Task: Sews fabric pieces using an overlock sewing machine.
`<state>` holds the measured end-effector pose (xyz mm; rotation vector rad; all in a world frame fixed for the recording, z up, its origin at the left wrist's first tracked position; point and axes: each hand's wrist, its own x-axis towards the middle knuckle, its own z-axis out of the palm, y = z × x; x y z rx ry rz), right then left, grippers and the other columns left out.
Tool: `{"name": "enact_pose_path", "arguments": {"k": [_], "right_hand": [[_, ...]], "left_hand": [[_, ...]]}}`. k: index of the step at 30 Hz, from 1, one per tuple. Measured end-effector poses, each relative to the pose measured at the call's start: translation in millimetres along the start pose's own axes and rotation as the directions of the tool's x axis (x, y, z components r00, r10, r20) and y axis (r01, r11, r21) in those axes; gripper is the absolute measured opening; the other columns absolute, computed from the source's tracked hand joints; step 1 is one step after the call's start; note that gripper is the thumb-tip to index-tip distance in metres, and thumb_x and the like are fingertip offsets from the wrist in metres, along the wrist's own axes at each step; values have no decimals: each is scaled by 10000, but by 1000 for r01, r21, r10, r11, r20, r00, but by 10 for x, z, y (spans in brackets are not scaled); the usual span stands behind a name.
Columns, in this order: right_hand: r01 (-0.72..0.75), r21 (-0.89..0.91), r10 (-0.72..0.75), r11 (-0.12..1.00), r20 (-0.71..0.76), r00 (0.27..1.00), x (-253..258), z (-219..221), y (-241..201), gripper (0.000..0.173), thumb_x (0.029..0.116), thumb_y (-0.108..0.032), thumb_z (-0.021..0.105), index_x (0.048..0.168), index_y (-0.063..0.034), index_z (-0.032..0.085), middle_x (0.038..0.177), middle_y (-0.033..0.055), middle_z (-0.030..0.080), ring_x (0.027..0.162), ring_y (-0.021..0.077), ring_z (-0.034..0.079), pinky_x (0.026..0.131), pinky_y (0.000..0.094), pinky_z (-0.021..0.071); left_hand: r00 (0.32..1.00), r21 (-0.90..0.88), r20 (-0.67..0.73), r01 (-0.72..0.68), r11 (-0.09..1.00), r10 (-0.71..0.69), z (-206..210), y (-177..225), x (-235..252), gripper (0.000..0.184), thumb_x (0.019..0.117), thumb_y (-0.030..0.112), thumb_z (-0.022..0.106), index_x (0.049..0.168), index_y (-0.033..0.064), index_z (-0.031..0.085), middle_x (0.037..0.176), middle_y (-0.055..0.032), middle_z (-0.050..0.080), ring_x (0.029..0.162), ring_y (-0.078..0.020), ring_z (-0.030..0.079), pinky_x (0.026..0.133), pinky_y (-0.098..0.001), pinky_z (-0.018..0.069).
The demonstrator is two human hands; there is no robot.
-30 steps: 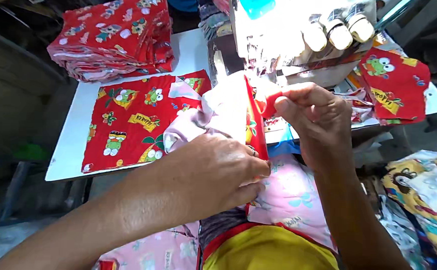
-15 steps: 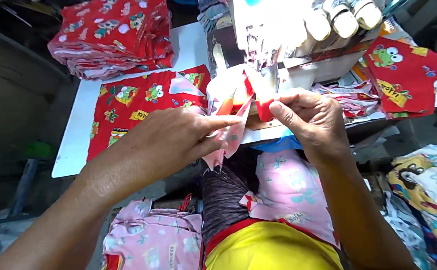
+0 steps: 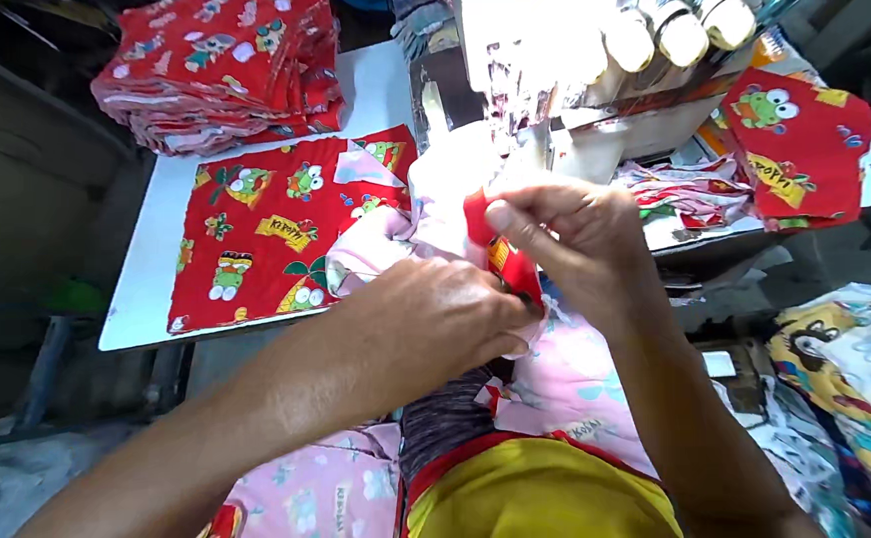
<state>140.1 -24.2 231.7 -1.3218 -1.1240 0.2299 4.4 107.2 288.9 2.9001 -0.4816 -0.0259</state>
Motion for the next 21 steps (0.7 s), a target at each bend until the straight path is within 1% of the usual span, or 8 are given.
{"name": "enact_pose_path", "arguments": {"k": [2, 6, 7, 9, 12, 13, 16, 21], "right_hand": [[0, -78, 11, 997, 141, 990, -26, -39, 56, 132, 994, -78, 626, 1034, -14, 735, 921, 24, 716, 809, 16, 675, 752, 172, 572], [9, -165, 42, 986, 300, 953, -104, -157, 221, 145, 1002, -134, 625, 987, -74, 756, 871, -20, 709, 789, -1, 647, 705, 150, 536], [25, -177, 32, 984, 314, 949, -108, -170, 229, 147, 1003, -139, 624, 991, -78, 757, 876, -20, 709, 790, -1, 645, 702, 149, 534], [50, -167, 7, 985, 323, 947, -96, -179, 216, 155, 1006, -143, 618, 996, -74, 756, 886, -16, 704, 798, -3, 639, 704, 144, 525], [72, -91, -37, 993, 338, 940, -63, -189, 196, 182, 1023, -157, 600, 999, -64, 754, 917, -14, 704, 836, -7, 645, 735, 140, 533], [79, -65, -52, 995, 341, 939, -57, -190, 195, 185, 1024, -151, 598, 1001, -55, 755, 922, -10, 701, 835, -4, 637, 733, 141, 528], [89, -40, -70, 995, 340, 938, -60, -184, 200, 155, 1006, -143, 635, 1003, -42, 751, 916, -2, 689, 817, 2, 635, 715, 138, 537], [112, -93, -76, 989, 331, 941, -76, -153, 210, 144, 929, -183, 739, 1000, -60, 765, 938, 5, 712, 892, 14, 668, 784, 153, 556]], "left_hand": [[999, 2, 18, 45, 999, -46, -124, -146, 16, 279, 1006, 370, 547, 1010, 191, 760, 732, 38, 646, 614, -115, 619, 528, -316, 486], [986, 64, 68, 148, 987, -152, -347, -607, -38, 276, 955, 451, 622, 941, 196, 725, 736, 31, 627, 621, -145, 608, 551, -404, 492], [988, 63, 67, 136, 989, -141, -368, -677, -37, 262, 946, 447, 630, 945, 207, 734, 745, 41, 636, 634, -128, 609, 567, -387, 493], [995, 7, 66, 72, 997, -73, -379, -683, -9, 217, 945, 408, 634, 921, 215, 731, 755, 75, 639, 633, -46, 573, 574, -272, 466], [998, -141, 63, -4, 990, 13, -376, -566, 60, 189, 955, 343, 641, 916, 208, 767, 807, 110, 672, 682, 59, 587, 601, -111, 470], [998, -142, 58, 3, 990, 6, -378, -573, 69, 187, 959, 336, 635, 927, 202, 761, 811, 106, 673, 683, 57, 584, 604, -112, 467], [996, -41, 42, 83, 996, -81, -365, -708, 44, 196, 949, 370, 639, 963, 196, 729, 804, 73, 655, 674, -15, 574, 620, -219, 466], [1000, -88, 23, 12, 996, -10, -327, -625, 65, 219, 953, 383, 632, 932, 201, 753, 797, 96, 663, 653, 42, 554, 590, -141, 437]]}}
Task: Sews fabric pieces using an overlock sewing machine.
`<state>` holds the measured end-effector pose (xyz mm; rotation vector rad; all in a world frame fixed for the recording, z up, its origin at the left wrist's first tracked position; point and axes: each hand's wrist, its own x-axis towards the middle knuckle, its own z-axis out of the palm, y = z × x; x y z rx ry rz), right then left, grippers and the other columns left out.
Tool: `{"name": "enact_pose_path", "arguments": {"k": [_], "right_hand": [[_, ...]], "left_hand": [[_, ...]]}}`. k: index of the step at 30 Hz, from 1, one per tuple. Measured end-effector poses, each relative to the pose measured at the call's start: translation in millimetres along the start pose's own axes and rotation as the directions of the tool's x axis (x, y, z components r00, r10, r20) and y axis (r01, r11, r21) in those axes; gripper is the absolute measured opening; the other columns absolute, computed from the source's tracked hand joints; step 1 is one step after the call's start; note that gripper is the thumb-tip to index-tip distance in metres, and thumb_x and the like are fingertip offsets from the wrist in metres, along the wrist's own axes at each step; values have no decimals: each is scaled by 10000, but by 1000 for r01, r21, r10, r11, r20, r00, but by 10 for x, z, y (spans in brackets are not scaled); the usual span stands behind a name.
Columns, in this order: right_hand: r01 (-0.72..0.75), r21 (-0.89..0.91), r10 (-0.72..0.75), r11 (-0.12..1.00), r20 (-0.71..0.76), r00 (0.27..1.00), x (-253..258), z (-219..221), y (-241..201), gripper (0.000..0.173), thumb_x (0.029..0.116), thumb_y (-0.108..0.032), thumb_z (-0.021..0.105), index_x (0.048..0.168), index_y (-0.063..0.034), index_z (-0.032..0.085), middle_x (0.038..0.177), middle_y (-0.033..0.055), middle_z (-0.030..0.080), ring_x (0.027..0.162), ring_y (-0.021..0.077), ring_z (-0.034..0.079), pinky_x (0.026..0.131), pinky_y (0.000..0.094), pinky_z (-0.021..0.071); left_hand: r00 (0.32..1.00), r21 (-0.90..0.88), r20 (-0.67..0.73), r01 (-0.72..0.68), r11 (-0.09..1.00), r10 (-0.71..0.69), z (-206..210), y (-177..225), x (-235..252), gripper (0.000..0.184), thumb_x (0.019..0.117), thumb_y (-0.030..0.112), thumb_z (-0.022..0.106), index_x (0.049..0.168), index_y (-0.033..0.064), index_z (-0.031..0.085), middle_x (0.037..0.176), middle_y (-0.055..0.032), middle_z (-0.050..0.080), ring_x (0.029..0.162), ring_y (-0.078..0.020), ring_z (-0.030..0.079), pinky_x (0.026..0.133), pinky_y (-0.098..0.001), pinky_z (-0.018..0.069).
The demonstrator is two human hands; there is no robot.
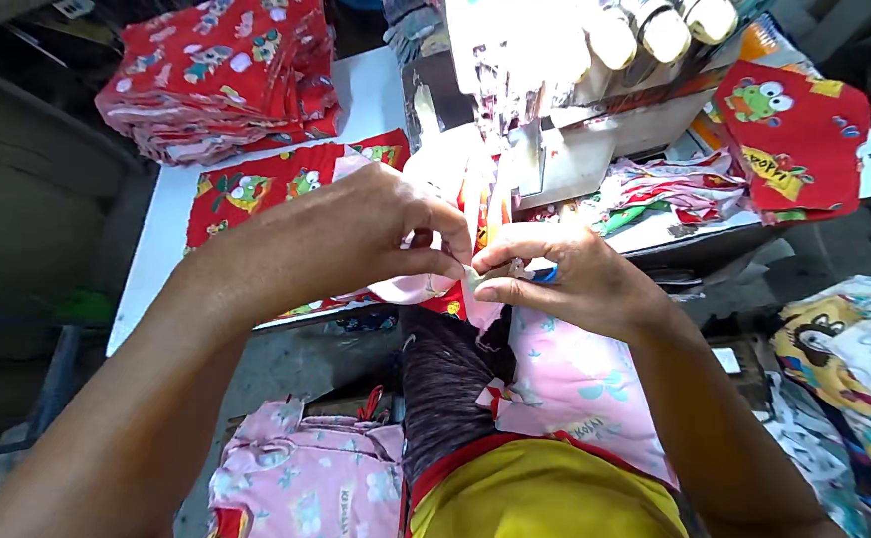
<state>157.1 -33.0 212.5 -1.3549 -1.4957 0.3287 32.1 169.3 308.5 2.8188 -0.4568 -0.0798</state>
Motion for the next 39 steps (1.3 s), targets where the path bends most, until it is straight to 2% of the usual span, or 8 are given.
{"name": "enact_pose_path", "arguments": {"k": [8, 14, 26, 30, 32, 33, 36, 39], "right_hand": [[0, -67, -3, 998, -46, 999, 1, 32, -27, 94, 920, -163, 751, 933, -70, 751, 866, -6, 702, 794, 10, 653, 697, 148, 547], [-10, -75, 5, 997, -71, 997, -6, 23, -11, 138, 917, -177, 753, 994, -63, 757, 938, 12, 715, 880, 18, 666, 770, 155, 550], [-25, -121, 18, 992, -55, 998, -23, 13, -38, 92, 940, -177, 724, 950, -93, 759, 893, -22, 708, 807, 0, 651, 689, 147, 535], [21, -119, -25, 993, -24, 999, -47, -8, -40, 119, 947, -186, 684, 944, -105, 771, 886, -36, 699, 792, 7, 633, 682, 183, 518], [50, -108, -52, 993, -21, 998, -46, -23, -36, 120, 952, -187, 689, 939, -100, 771, 884, -34, 704, 807, 7, 644, 698, 178, 533], [65, -102, -67, 993, -23, 997, -39, -26, -31, 118, 952, -178, 688, 930, -92, 767, 870, -33, 698, 808, 12, 641, 701, 185, 529], [67, -102, -73, 993, -55, 996, -6, -17, -41, 119, 951, -166, 678, 929, -84, 762, 863, -38, 692, 803, 7, 630, 699, 185, 516], [30, -73, -38, 997, -113, 993, 49, 42, -78, 93, 950, -149, 682, 937, -86, 749, 867, -34, 684, 803, 13, 635, 712, 185, 537]], "left_hand": [[1000, 52, 3, 13, 999, -13, 5, 29, 0, 209, 960, 368, 616, 950, 195, 731, 786, 79, 640, 640, 15, 536, 582, -166, 418], [999, 41, 33, -1, 999, 0, 48, 46, -1, 198, 950, 371, 632, 937, 214, 752, 780, 88, 628, 643, 25, 538, 577, -148, 424], [998, 59, -49, 37, 998, -34, 29, 69, 27, 237, 962, 393, 618, 944, 176, 711, 753, 75, 598, 608, 8, 500, 542, -166, 386], [992, -12, -67, 107, 994, -107, 48, 186, 84, 636, 842, 608, 673, 1317, 194, 594, 923, 88, 614, 760, -13, 523, 671, -194, 434], [993, 21, -34, 110, 994, -109, 98, 200, 101, 801, 799, 728, 637, 1418, 223, 576, 870, 96, 626, 732, -44, 562, 649, -257, 477], [995, 66, -5, 97, 993, -96, 112, 193, 100, 751, 821, 756, 589, 1348, 223, 628, 874, 79, 648, 717, -66, 590, 623, -290, 494], [998, 179, 22, 61, 982, -66, 28, 177, 79, 473, 891, 669, 553, 921, 235, 740, 816, 69, 638, 665, -68, 585, 563, -291, 458], [999, 231, 25, 36, 972, -43, -142, 174, 65, 361, 939, 566, 551, 792, 268, 691, 715, 126, 600, 657, -24, 585, 581, -263, 455]]}}
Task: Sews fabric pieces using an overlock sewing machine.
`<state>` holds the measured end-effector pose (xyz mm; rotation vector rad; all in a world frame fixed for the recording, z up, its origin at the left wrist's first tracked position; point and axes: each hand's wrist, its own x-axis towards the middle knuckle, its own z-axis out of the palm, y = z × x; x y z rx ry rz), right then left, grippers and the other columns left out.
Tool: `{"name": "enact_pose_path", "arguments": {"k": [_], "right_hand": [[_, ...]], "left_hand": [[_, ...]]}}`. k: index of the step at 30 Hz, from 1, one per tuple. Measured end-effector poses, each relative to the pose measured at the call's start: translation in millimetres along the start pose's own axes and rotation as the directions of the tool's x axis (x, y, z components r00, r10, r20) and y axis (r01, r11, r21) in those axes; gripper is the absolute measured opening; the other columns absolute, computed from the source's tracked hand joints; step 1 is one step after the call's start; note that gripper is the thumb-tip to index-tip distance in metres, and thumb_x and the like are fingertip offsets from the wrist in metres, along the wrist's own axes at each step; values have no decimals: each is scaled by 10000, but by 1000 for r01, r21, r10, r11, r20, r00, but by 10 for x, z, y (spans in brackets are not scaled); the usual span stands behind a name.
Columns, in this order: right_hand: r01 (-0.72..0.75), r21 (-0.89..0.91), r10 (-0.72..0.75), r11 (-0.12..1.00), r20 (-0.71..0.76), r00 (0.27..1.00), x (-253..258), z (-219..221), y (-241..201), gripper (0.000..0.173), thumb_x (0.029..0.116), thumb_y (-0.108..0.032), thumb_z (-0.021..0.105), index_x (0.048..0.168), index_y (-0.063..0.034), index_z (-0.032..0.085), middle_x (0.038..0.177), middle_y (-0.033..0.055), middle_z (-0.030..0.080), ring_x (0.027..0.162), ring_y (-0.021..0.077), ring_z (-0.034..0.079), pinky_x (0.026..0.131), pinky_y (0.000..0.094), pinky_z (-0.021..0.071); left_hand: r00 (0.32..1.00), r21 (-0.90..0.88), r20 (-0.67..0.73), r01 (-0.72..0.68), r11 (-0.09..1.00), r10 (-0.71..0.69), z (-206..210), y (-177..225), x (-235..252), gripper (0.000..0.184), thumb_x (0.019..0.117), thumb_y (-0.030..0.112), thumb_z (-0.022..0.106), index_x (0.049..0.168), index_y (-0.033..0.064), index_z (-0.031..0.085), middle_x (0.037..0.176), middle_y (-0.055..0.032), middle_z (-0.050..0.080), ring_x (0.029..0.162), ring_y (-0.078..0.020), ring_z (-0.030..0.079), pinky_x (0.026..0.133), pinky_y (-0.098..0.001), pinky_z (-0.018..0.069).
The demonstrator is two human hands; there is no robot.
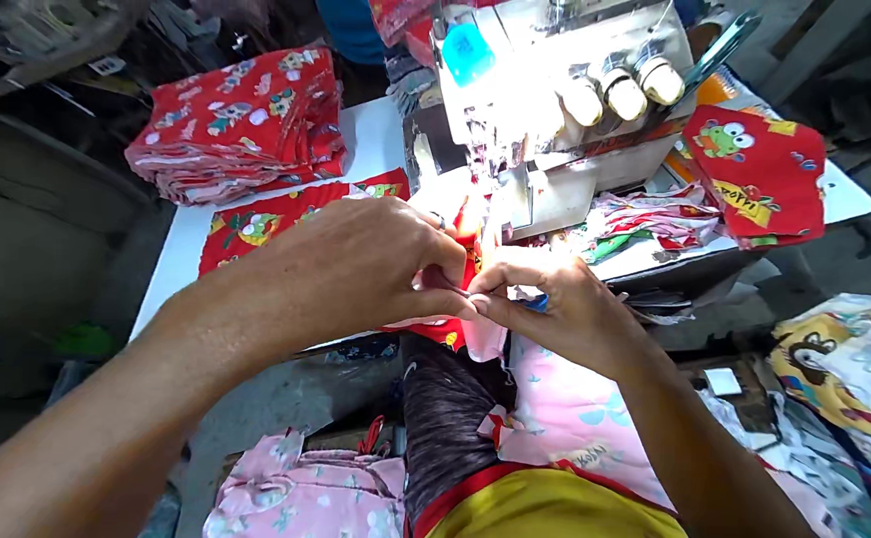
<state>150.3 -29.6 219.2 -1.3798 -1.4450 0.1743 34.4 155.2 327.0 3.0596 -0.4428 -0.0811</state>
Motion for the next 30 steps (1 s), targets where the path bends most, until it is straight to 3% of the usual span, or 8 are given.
{"name": "enact_pose_path", "arguments": {"k": [8, 11, 15, 17, 20, 23, 26, 30], "right_hand": [[-186, 83, 201, 979, -238, 950, -51, 216, 68, 276, 958, -149, 704, 1206, -42, 650, 1169, 78, 646, 1042, 111, 660, 889, 261, 579], [-434, 158, 439, 887, 3, 898, -217, 289, 251, 308, 996, -182, 666, 1272, -71, 587, 1137, 76, 677, 805, 114, 715, 705, 303, 634], [-451, 142, 392, 881, 312, 865, -92, 558, 310, 462, 1039, -259, 608, 1423, -24, 506, 1187, 139, 679, 811, 146, 721, 736, 319, 623], [-230, 98, 222, 968, 82, 972, 54, 857, 300, 402, 989, -170, 671, 1318, 44, 585, 1151, 179, 636, 906, 188, 687, 793, 338, 607], [61, -184, -90, 981, -150, 985, 188, 1259, 446, 248, 919, -68, 699, 1155, 9, 701, 1192, 224, 653, 1109, 316, 666, 920, 411, 576], [95, -316, -85, 944, 45, 995, 108, 1309, 690, 264, 980, -169, 667, 1213, -52, 710, 1343, 162, 644, 1280, 335, 595, 1047, 486, 507], [64, -261, -31, 963, 127, 991, -8, 1100, 800, 156, 990, -161, 646, 987, -55, 761, 1126, 114, 725, 1034, 281, 698, 881, 474, 571], [36, -236, -71, 971, -138, 988, 108, 675, 610, 118, 981, -75, 643, 1007, -32, 749, 938, 84, 714, 859, 177, 703, 773, 326, 593]], "left_hand": [[997, 36, -34, 73, 997, -72, -358, -252, -209, 362, 976, 525, 512, 782, 249, 644, 708, 125, 555, 604, 5, 522, 518, -229, 417], [981, 97, -70, 189, 977, -183, -373, -506, -308, 377, 960, 538, 523, 805, 229, 673, 762, 75, 589, 638, -85, 563, 553, -355, 440], [969, -212, -101, 200, 957, -225, -386, -523, -313, 240, 943, 522, 609, 826, 323, 674, 960, 197, 641, 717, 105, 541, 600, -114, 448], [959, -135, -158, 214, 967, -235, -365, -461, -296, 296, 931, 512, 620, 827, 237, 659, 807, 127, 580, 647, 51, 495, 564, -165, 398], [956, -59, -163, 236, 970, -242, -310, -502, -379, 304, 944, 440, 611, 937, 163, 734, 812, 60, 623, 676, -11, 533, 617, -232, 440], [948, -238, -122, 260, 936, -295, -221, -539, -508, 196, 939, 401, 601, 907, 228, 687, 909, 123, 622, 715, 67, 546, 597, -123, 454], [928, -224, -161, 297, 928, -336, -68, -516, -549, 270, 947, 442, 605, 834, 201, 649, 855, 100, 597, 715, 34, 527, 619, -180, 421], [893, -235, -246, 321, 917, -376, 76, -507, -536, 253, 972, 402, 606, 921, 169, 691, 792, 99, 583, 663, 55, 504, 593, -141, 404]]}}
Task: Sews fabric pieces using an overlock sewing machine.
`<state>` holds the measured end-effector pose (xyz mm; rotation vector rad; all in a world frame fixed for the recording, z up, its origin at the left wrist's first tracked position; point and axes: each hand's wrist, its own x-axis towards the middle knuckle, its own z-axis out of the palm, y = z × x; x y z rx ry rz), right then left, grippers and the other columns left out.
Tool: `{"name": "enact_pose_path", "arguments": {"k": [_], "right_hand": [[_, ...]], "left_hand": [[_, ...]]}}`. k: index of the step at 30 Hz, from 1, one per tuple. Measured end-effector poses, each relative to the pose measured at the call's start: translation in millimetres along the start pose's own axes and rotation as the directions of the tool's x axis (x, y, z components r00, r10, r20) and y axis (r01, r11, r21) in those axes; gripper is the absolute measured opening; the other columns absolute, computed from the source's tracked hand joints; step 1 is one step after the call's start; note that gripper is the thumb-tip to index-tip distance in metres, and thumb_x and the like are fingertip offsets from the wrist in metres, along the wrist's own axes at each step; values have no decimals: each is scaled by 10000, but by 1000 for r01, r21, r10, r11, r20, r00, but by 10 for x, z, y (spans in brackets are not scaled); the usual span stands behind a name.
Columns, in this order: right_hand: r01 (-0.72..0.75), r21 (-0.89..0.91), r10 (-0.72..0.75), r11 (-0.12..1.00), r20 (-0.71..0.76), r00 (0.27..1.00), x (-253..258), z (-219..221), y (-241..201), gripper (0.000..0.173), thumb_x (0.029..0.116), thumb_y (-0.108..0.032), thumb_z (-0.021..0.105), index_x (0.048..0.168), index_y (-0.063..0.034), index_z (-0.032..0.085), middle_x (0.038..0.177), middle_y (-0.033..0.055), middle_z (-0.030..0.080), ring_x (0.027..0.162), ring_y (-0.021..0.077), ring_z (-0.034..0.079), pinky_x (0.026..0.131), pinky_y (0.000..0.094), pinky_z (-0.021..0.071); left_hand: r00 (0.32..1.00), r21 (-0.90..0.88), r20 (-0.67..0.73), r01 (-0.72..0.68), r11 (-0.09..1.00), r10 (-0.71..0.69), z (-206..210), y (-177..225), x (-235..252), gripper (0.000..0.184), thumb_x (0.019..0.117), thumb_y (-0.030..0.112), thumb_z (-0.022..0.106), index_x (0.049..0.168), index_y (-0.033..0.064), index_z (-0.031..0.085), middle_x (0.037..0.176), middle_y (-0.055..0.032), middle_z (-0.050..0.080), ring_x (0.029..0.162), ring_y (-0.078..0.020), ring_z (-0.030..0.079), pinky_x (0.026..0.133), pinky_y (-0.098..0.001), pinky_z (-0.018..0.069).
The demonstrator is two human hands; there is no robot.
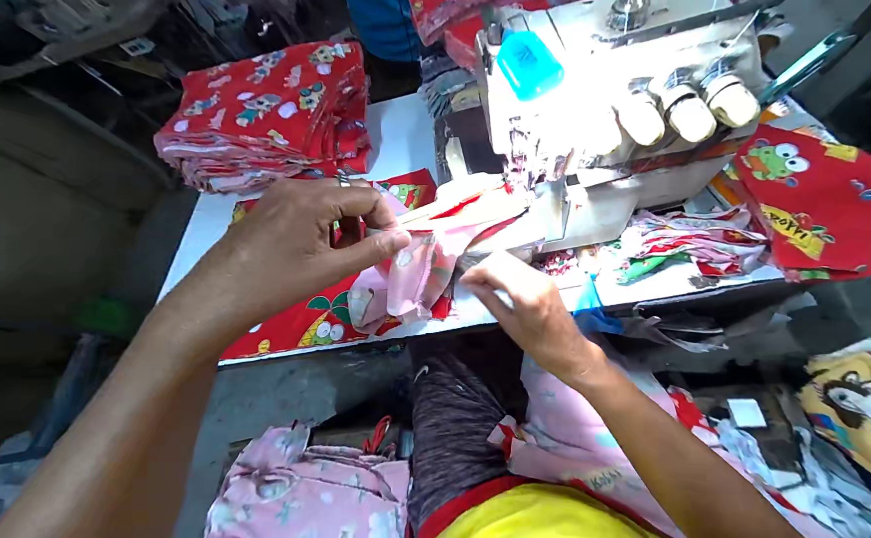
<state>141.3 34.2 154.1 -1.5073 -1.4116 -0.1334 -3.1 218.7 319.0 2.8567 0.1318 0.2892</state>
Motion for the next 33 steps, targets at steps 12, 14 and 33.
{"name": "enact_pose_path", "arguments": {"k": [12, 14, 33], "right_hand": [[57, -160, -91, 985, -215, 972, 408, -92, -126, 151, 951, -118, 712, 1063, -23, 750, 1010, 131, 707, 974, 248, 672, 841, 382, 528], [76, -118, -99, 990, -203, 974, 455, -79, -171, 139, 943, -92, 711, 1056, -18, 742, 1011, 133, 695, 960, 241, 666, 831, 364, 533], [145, -13, -146, 989, -146, 979, 461, -73, -287, 134, 955, -61, 679, 1052, -29, 764, 974, 93, 731, 918, 188, 686, 812, 339, 537]], "left_hand": [[997, -47, -46, 55, 997, -57, 73, 63, -71, 212, 973, 352, 611, 1000, 176, 726, 856, 100, 604, 667, 71, 473, 581, -108, 372], [998, -64, -40, 50, 997, -53, 79, 84, -78, 196, 974, 341, 616, 993, 178, 722, 857, 106, 606, 664, 76, 476, 573, -95, 372], [999, 46, -49, -7, 999, 9, 124, 77, -120, 309, 914, 435, 686, 1047, 166, 759, 895, 60, 634, 676, 6, 476, 605, -183, 381]]}}
